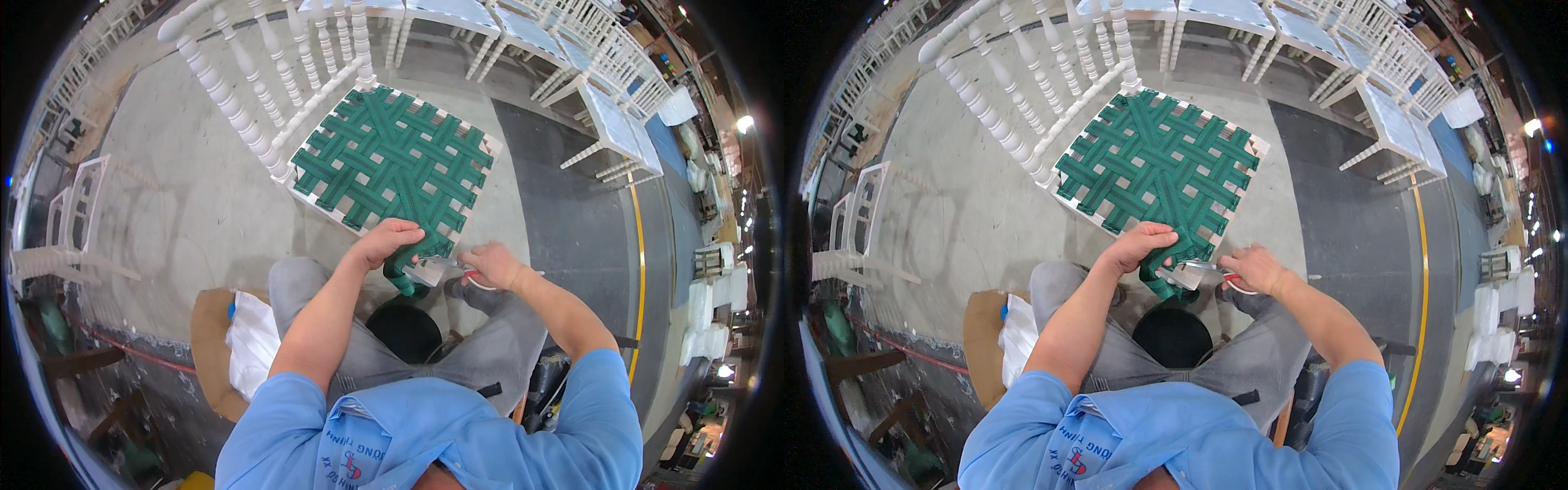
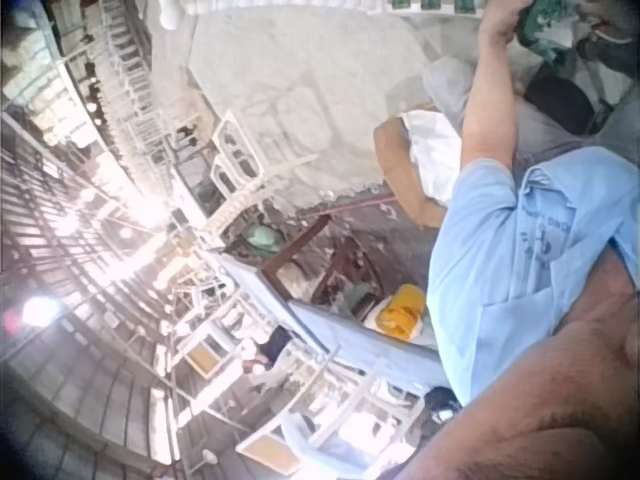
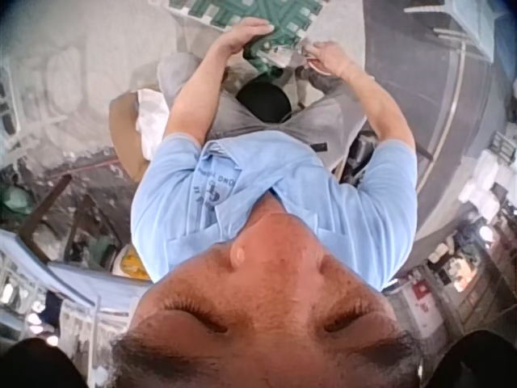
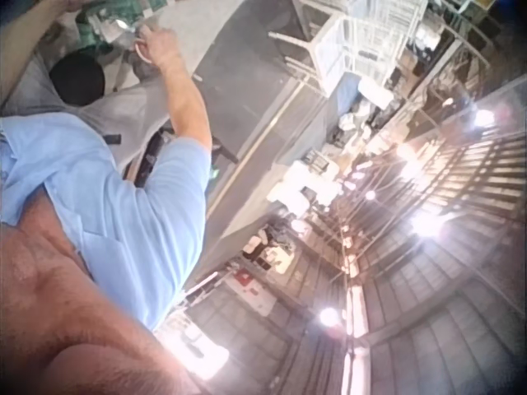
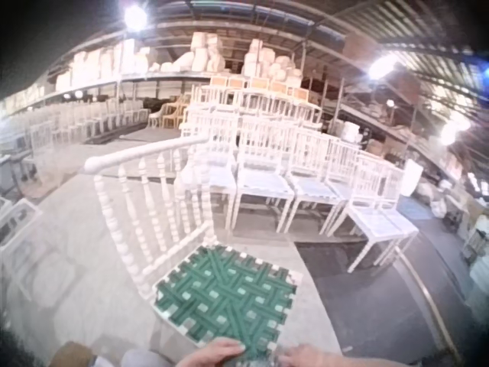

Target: The person weaves green straps into the seat of a white wooden chair, using a staple gun to secure the straps and scissors to trim excess material. The person continues weaving and stapling until the seat is fully covered.

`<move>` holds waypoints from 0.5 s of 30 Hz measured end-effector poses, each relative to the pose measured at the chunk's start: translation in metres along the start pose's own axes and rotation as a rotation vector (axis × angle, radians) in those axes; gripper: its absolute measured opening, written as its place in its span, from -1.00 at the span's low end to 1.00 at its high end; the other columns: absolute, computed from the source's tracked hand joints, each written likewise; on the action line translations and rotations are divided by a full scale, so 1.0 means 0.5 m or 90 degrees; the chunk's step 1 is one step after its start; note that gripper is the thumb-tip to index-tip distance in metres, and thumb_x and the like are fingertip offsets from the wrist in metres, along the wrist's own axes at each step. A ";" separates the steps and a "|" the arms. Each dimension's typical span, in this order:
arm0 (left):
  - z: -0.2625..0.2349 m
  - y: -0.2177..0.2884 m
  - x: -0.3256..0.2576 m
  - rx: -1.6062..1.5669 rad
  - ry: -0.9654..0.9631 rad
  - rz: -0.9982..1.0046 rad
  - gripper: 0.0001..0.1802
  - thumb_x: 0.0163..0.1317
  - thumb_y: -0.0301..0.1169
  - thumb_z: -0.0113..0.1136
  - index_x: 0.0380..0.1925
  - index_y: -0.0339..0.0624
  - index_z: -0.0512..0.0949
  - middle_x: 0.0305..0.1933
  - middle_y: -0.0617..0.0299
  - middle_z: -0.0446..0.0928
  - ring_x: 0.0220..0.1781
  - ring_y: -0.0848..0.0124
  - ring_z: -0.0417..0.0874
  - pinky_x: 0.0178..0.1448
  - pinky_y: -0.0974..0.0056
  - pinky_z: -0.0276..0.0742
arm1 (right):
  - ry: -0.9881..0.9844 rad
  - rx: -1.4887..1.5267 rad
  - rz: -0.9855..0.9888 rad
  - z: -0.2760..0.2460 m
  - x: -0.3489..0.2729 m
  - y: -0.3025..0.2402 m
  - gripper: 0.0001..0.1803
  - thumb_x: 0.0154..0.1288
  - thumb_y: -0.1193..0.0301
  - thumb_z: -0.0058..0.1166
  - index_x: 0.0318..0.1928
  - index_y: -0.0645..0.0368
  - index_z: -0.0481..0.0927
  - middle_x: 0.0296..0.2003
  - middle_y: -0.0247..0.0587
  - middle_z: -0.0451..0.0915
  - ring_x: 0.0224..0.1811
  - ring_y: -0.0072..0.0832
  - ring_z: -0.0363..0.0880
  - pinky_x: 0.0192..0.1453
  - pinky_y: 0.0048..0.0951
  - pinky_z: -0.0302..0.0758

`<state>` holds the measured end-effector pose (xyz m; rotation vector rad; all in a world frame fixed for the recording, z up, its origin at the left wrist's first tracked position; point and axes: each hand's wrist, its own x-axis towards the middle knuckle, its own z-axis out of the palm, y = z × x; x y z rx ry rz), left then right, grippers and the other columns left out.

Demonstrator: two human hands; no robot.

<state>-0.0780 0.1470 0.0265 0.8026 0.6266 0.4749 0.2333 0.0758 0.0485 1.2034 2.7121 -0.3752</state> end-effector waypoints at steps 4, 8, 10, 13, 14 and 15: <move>-0.010 0.009 -0.013 -0.069 0.031 0.035 -0.76 0.54 -0.24 0.27 -0.06 -0.19 0.67 -0.37 0.29 0.67 -0.42 0.51 0.69 -0.39 0.33 0.63 | 0.016 0.013 0.128 -0.039 -0.083 -0.020 -0.49 0.31 -0.09 0.35 0.10 -0.10 0.59 -0.31 -0.16 0.66 -0.20 -0.04 0.71 -0.12 -0.03 0.56; -0.004 0.000 -0.031 -0.030 0.034 0.004 -0.76 0.56 -0.24 0.23 0.00 -0.17 0.64 -0.35 0.24 0.67 -0.36 0.44 0.71 -0.34 0.31 0.66 | 0.286 0.057 0.327 -0.108 -0.252 -0.050 -0.42 0.26 -0.09 0.42 0.13 -0.05 0.59 -0.19 -0.12 0.73 -0.12 -0.02 0.73 -0.07 -0.01 0.58; 0.018 -0.022 -0.040 0.024 0.025 -0.009 -0.71 0.58 -0.26 0.20 0.09 -0.24 0.62 -0.27 0.20 0.70 -0.32 0.40 0.73 -0.30 0.25 0.70 | 0.326 0.098 0.575 -0.128 -0.393 -0.082 -0.40 0.25 -0.07 0.44 0.13 -0.01 0.58 -0.15 -0.08 0.75 -0.09 0.00 0.74 -0.03 0.00 0.60; 0.061 -0.052 -0.049 0.103 -0.153 -0.115 -0.66 0.57 -0.36 0.14 0.19 -0.36 0.58 -0.11 0.08 0.75 -0.12 0.34 0.79 -0.04 0.17 0.76 | 0.350 0.185 0.910 -0.109 -0.633 -0.171 -0.36 0.26 -0.08 0.44 0.17 0.02 0.56 -0.14 0.00 0.77 -0.03 0.06 0.74 0.02 0.00 0.62; 0.083 -0.068 -0.056 0.094 -0.184 -0.118 -0.64 0.58 -0.38 0.11 0.22 -0.38 0.55 -0.11 0.06 0.75 -0.10 0.29 0.80 -0.02 0.16 0.77 | 0.324 0.143 1.008 -0.090 -0.714 -0.221 -0.35 0.27 -0.07 0.43 0.19 0.01 0.55 -0.14 0.02 0.77 -0.01 0.07 0.74 0.03 0.01 0.62; 0.098 -0.079 -0.059 0.066 -0.234 -0.133 -0.65 0.57 -0.39 0.12 0.22 -0.38 0.55 -0.07 0.02 0.75 -0.08 0.24 0.80 0.05 0.12 0.78 | 0.302 0.105 1.086 -0.066 -0.779 -0.272 -0.35 0.27 -0.06 0.43 0.22 0.00 0.55 -0.14 0.04 0.77 0.00 0.08 0.74 0.04 0.02 0.62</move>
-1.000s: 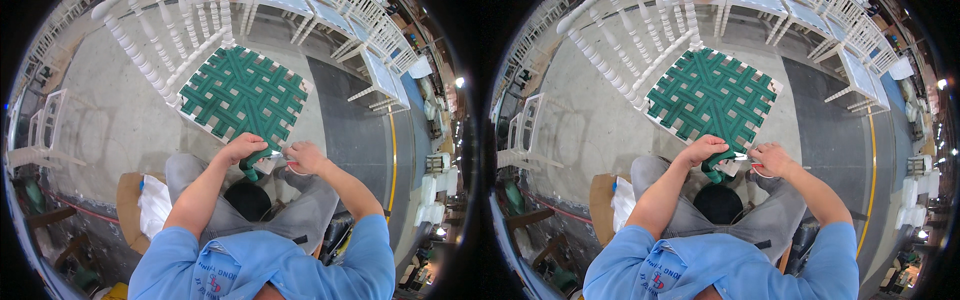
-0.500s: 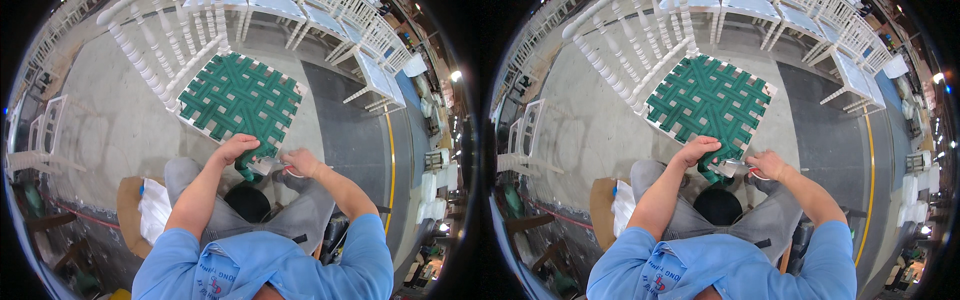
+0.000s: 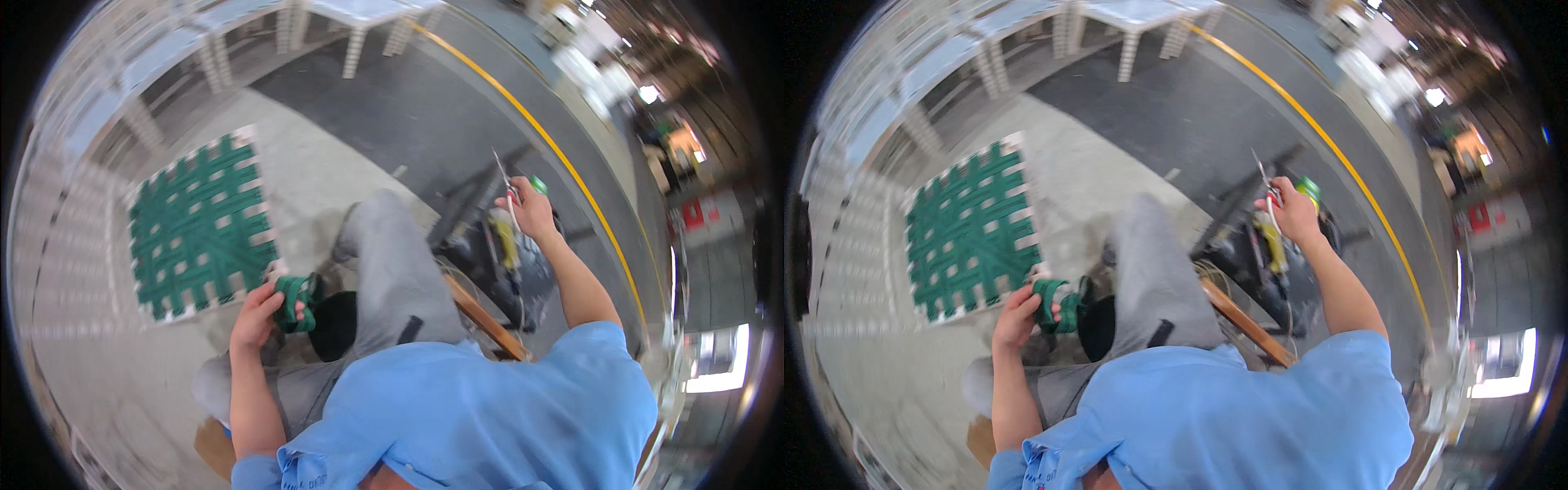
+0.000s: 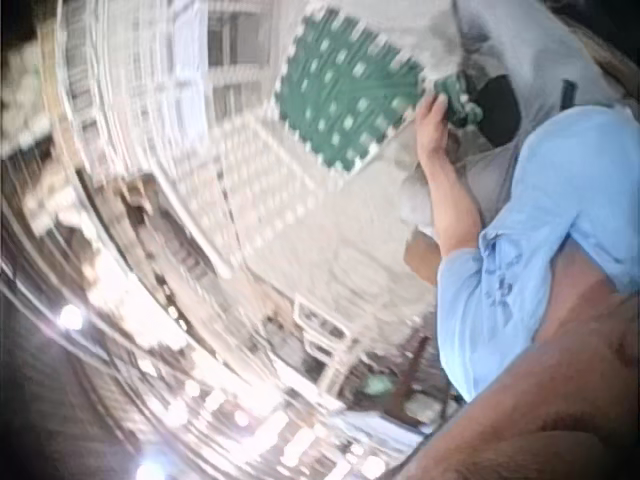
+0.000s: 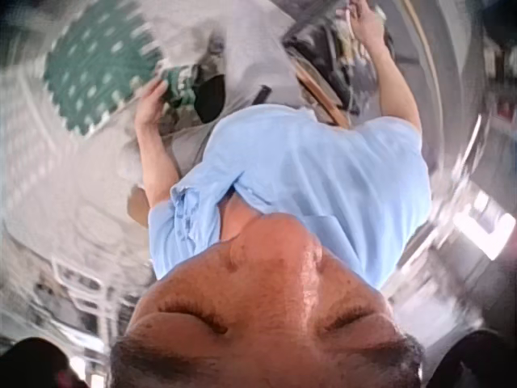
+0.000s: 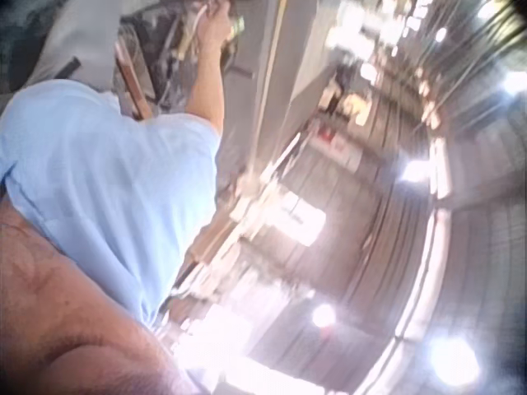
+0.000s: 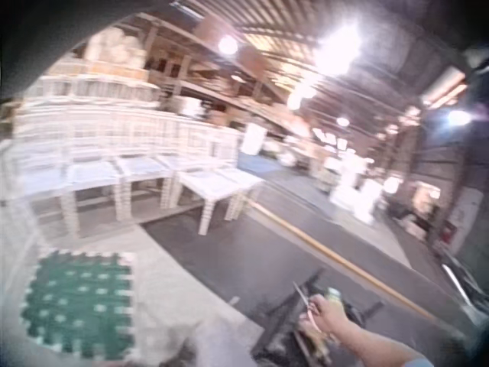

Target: The person weaves green straps into the seat of a white wooden chair, using a staple gun to secure the straps and scissors to trim excess material. The person continues weaving and stapling until the seat is fully covered.

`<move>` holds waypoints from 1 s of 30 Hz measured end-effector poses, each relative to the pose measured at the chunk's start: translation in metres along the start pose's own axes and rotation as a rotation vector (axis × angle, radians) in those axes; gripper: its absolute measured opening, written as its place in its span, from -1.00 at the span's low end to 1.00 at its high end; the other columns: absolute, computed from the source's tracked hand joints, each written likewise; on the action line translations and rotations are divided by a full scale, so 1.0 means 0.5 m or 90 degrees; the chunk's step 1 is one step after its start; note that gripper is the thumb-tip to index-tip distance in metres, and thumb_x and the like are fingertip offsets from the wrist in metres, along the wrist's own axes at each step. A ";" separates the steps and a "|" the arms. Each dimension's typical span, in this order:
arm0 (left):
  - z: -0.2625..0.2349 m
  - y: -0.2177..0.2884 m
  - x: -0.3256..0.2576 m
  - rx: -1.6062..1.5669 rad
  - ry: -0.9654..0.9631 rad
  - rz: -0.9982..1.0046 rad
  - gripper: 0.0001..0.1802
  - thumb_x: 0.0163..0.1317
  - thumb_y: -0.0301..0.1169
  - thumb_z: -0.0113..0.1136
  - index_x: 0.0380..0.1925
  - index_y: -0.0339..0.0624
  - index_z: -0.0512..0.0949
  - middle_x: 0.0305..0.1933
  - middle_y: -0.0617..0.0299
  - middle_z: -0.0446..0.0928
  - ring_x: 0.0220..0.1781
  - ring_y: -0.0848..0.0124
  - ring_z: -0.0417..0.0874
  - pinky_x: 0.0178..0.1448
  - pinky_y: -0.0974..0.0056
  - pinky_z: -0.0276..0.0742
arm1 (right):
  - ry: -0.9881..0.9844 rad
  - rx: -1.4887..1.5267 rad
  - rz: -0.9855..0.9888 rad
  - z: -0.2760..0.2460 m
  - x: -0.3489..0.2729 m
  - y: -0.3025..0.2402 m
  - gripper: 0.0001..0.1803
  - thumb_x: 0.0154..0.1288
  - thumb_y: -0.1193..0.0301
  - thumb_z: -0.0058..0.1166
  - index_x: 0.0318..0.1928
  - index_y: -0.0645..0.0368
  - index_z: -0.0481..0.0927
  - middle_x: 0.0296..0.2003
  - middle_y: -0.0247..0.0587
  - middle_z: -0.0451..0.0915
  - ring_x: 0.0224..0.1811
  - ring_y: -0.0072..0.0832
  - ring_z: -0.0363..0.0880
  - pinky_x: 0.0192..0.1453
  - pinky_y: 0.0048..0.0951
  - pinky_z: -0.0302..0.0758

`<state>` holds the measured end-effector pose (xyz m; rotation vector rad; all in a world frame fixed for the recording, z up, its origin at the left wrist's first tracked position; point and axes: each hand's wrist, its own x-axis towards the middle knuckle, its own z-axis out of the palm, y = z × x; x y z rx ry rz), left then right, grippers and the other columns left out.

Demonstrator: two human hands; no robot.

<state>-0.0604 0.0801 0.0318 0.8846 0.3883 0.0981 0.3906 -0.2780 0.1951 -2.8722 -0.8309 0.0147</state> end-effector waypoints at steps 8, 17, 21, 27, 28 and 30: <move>0.072 0.007 0.045 -0.136 0.166 0.135 -0.70 0.61 -0.40 0.09 0.20 -0.34 0.56 0.03 -0.05 0.73 0.00 0.10 0.79 0.21 -0.10 0.76 | -0.014 -0.048 0.233 0.082 -0.343 0.320 -0.40 0.30 0.17 0.38 0.31 -0.05 0.53 0.07 0.05 0.72 0.16 0.11 0.67 0.21 0.02 0.58; 0.142 0.121 -0.005 -0.243 0.231 0.337 -0.65 0.63 -0.34 0.09 0.26 -0.32 0.48 0.14 -0.07 0.71 0.11 -0.10 0.78 0.31 -0.21 0.69 | -0.101 -0.109 0.178 0.149 -0.261 0.315 -0.47 0.20 0.50 0.30 0.24 0.12 0.68 0.06 0.05 0.63 0.16 0.04 0.64 0.25 -0.08 0.58; 0.221 0.163 -0.025 -0.255 0.249 0.344 -0.65 0.65 -0.35 0.04 0.27 -0.33 0.47 0.16 -0.09 0.70 0.14 -0.08 0.78 0.31 -0.16 0.72 | -0.070 0.152 -0.114 0.130 -0.097 0.114 -0.43 0.25 0.52 0.36 0.30 0.13 0.63 0.13 -0.02 0.63 0.15 -0.14 0.67 0.21 -0.21 0.61; 0.321 0.206 -0.024 -0.247 0.202 0.353 -0.65 0.68 -0.38 -0.03 0.27 -0.39 0.48 0.18 -0.14 0.68 0.14 -0.08 0.78 0.29 -0.14 0.75 | -0.381 0.591 -0.617 0.203 -0.062 -0.424 -0.16 0.20 0.33 0.52 0.48 0.05 0.46 0.31 -0.08 0.60 0.36 -0.11 0.57 0.41 -0.13 0.51; 0.329 0.211 -0.032 -0.234 0.236 0.352 -0.65 0.68 -0.37 -0.02 0.26 -0.39 0.49 0.19 -0.12 0.68 0.16 -0.09 0.77 0.29 -0.15 0.75 | -0.449 0.571 -0.608 0.217 -0.091 -0.494 -0.32 0.26 0.33 0.48 0.38 0.08 0.54 0.21 -0.11 0.66 0.29 -0.14 0.62 0.35 -0.17 0.54; 0.334 0.215 -0.057 -0.215 0.234 0.403 -0.64 0.68 -0.36 -0.02 0.25 -0.41 0.49 0.19 -0.10 0.68 0.21 -0.10 0.75 0.28 -0.17 0.75 | -0.571 0.565 -0.624 0.232 -0.123 -0.579 -0.59 0.40 0.32 0.37 0.18 0.15 0.64 0.00 -0.20 0.73 0.10 -0.26 0.68 0.19 -0.25 0.57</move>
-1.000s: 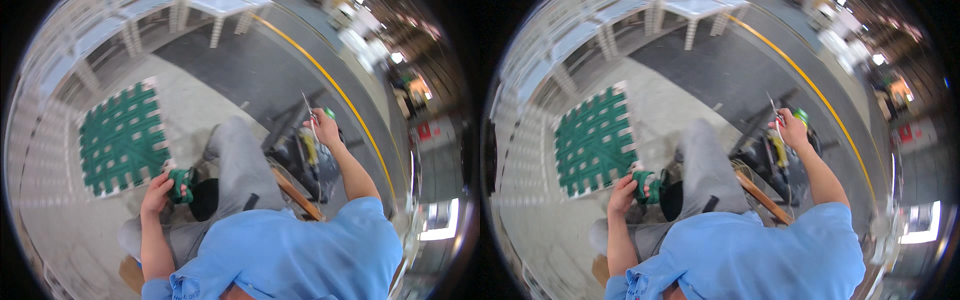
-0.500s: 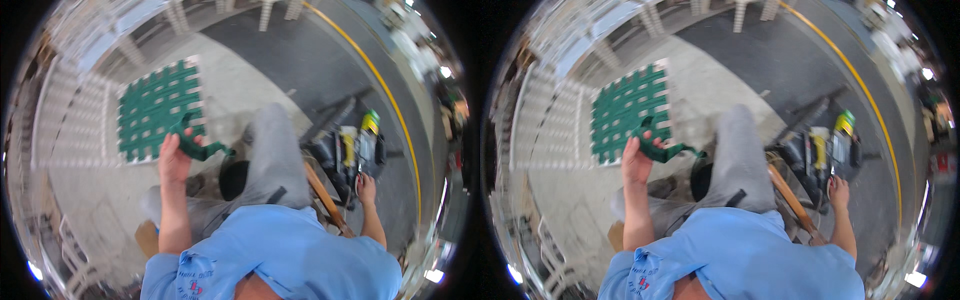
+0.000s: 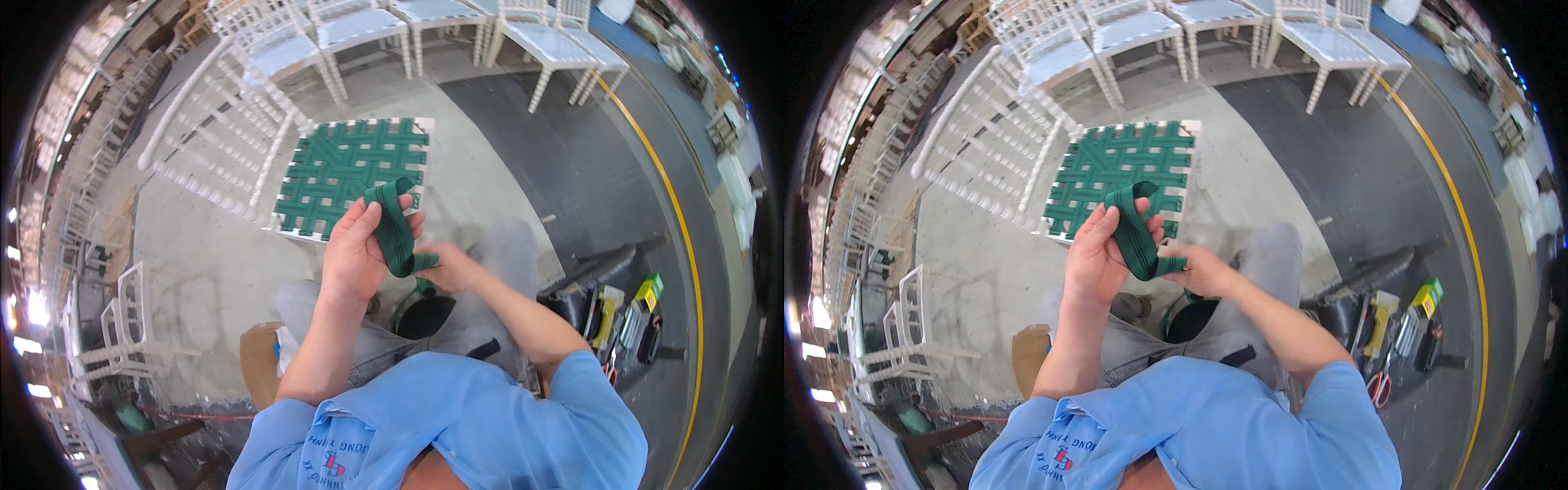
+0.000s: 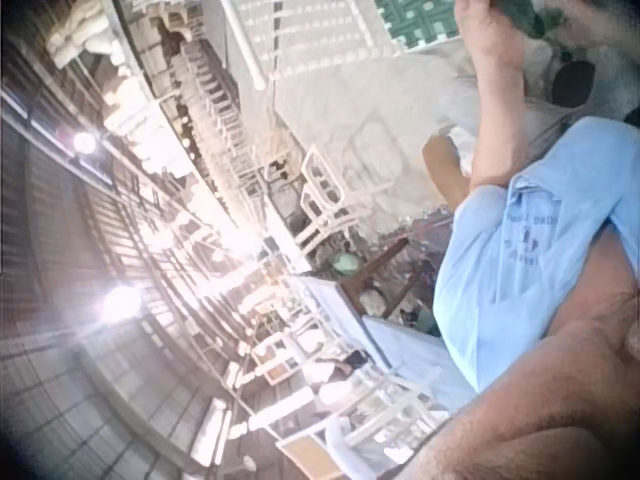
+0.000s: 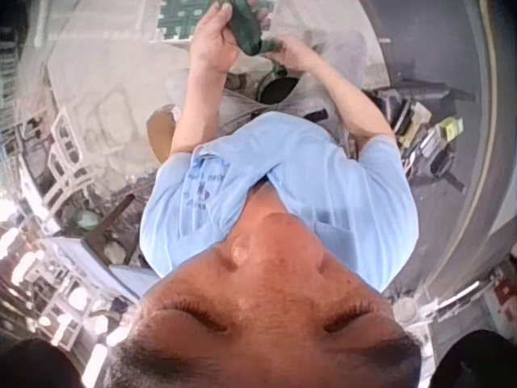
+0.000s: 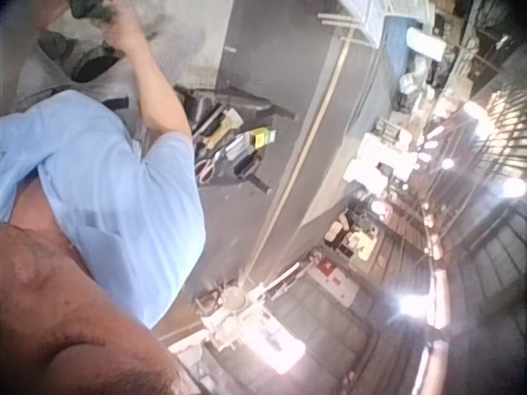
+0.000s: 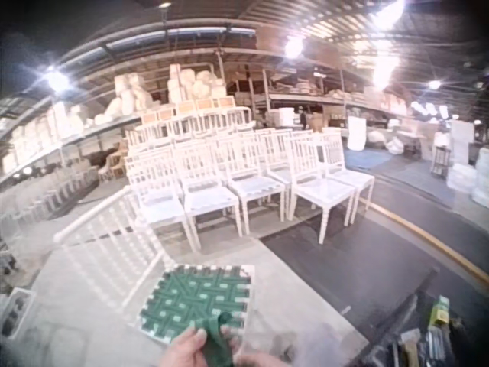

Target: The person weaves green straps into the seat of a white wooden chair, using a staple gun to secure the straps and scissors to trim excess material. The person continues weaving and stapling until the seat is fully covered.

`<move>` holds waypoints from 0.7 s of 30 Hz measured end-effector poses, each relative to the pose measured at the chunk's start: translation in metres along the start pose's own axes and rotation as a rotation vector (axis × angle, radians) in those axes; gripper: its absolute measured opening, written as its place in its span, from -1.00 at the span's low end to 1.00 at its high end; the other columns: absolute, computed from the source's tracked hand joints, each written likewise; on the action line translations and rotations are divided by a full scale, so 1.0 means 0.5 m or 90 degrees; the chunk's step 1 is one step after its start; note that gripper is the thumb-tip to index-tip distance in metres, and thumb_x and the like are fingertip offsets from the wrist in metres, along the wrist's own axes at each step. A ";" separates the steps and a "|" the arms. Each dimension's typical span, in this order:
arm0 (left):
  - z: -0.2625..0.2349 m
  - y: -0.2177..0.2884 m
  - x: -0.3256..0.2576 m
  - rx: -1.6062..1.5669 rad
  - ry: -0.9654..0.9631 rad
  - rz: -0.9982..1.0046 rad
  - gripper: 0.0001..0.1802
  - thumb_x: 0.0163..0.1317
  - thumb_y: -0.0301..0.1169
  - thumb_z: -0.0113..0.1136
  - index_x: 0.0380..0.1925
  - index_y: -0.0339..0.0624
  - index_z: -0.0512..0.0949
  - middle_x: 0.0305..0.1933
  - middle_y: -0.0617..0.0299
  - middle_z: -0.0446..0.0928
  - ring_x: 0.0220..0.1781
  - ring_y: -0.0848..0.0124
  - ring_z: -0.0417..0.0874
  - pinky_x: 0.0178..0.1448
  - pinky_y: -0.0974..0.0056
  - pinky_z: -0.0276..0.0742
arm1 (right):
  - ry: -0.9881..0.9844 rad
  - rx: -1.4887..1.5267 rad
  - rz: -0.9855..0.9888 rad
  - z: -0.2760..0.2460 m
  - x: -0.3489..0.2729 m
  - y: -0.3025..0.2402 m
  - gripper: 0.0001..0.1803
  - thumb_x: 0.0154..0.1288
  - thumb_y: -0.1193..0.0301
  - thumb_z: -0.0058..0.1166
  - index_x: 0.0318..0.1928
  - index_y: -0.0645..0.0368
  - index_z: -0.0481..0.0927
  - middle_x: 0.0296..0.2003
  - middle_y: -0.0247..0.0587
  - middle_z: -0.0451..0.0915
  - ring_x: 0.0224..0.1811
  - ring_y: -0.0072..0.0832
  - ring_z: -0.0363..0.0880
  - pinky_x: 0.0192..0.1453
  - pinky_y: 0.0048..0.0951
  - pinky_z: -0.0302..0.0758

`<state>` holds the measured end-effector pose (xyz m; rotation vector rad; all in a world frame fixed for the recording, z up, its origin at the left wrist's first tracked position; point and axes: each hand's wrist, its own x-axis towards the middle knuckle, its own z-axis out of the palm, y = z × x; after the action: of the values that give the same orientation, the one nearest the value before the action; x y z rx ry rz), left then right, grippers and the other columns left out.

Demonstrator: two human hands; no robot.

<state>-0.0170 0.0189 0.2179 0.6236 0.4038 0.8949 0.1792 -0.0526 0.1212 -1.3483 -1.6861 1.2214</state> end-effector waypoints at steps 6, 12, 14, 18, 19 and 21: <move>-0.142 0.114 -0.002 0.538 0.345 0.361 -0.51 0.68 -0.29 0.02 0.45 -0.36 0.36 0.34 -0.06 0.62 0.26 0.20 0.67 0.33 0.10 0.61 | -0.382 0.431 0.211 0.087 0.019 0.013 -0.65 0.63 0.16 0.17 -0.14 0.22 0.74 -0.37 -0.36 0.71 -0.26 -0.53 0.70 -0.04 -0.43 0.62; -0.251 -0.031 -0.038 0.558 0.391 0.221 -0.43 0.64 -0.05 0.09 0.40 -0.25 0.47 0.17 0.06 0.69 0.17 0.45 0.63 0.28 0.27 0.53 | -0.300 0.574 0.337 0.074 0.006 0.046 -0.54 0.66 0.05 0.09 -0.05 0.25 0.73 -0.23 -0.26 0.73 -0.19 -0.49 0.72 0.00 -0.38 0.67; -0.264 -0.079 -0.091 0.546 0.432 -0.213 -0.45 0.63 0.07 0.08 0.12 -0.23 0.67 -0.10 0.17 0.72 -0.04 0.41 0.67 0.10 0.22 0.57 | -0.315 0.578 0.335 0.064 0.010 0.052 -0.56 0.67 0.08 0.08 0.02 0.25 0.72 -0.20 -0.24 0.75 -0.15 -0.47 0.73 0.03 -0.35 0.68; -0.257 -0.198 -0.160 0.006 0.221 -0.381 -0.29 0.61 0.24 -0.05 0.01 -0.27 0.68 -0.24 0.18 0.72 -0.22 0.31 0.74 -0.06 0.19 0.71 | -0.405 0.507 0.362 0.074 0.022 0.061 -0.56 0.63 0.06 0.14 0.06 0.24 0.71 -0.18 -0.23 0.75 -0.13 -0.45 0.74 0.07 -0.37 0.68; -0.270 -0.198 -0.154 -0.070 0.112 -0.340 -0.32 0.62 0.20 -0.04 0.06 -0.26 0.65 -0.21 0.17 0.73 -0.15 0.29 0.75 0.00 0.17 0.73 | -0.416 0.553 0.328 0.081 0.023 0.062 -0.55 0.62 0.06 0.15 0.07 0.24 0.71 -0.16 -0.23 0.76 -0.12 -0.45 0.73 0.07 -0.36 0.68; -0.287 -0.192 -0.130 -0.208 -0.041 -0.326 -0.39 0.64 0.12 -0.01 0.17 -0.26 0.59 -0.16 0.15 0.74 0.00 0.24 0.76 0.12 0.14 0.77 | -0.428 0.550 0.321 0.098 0.028 0.064 -0.55 0.61 0.06 0.17 0.08 0.24 0.70 -0.12 -0.23 0.75 -0.09 -0.45 0.72 0.09 -0.35 0.67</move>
<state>-0.0785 -0.0320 0.0514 0.2278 0.3276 0.4343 0.1428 -0.0508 0.0731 -0.8468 -0.9154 2.5239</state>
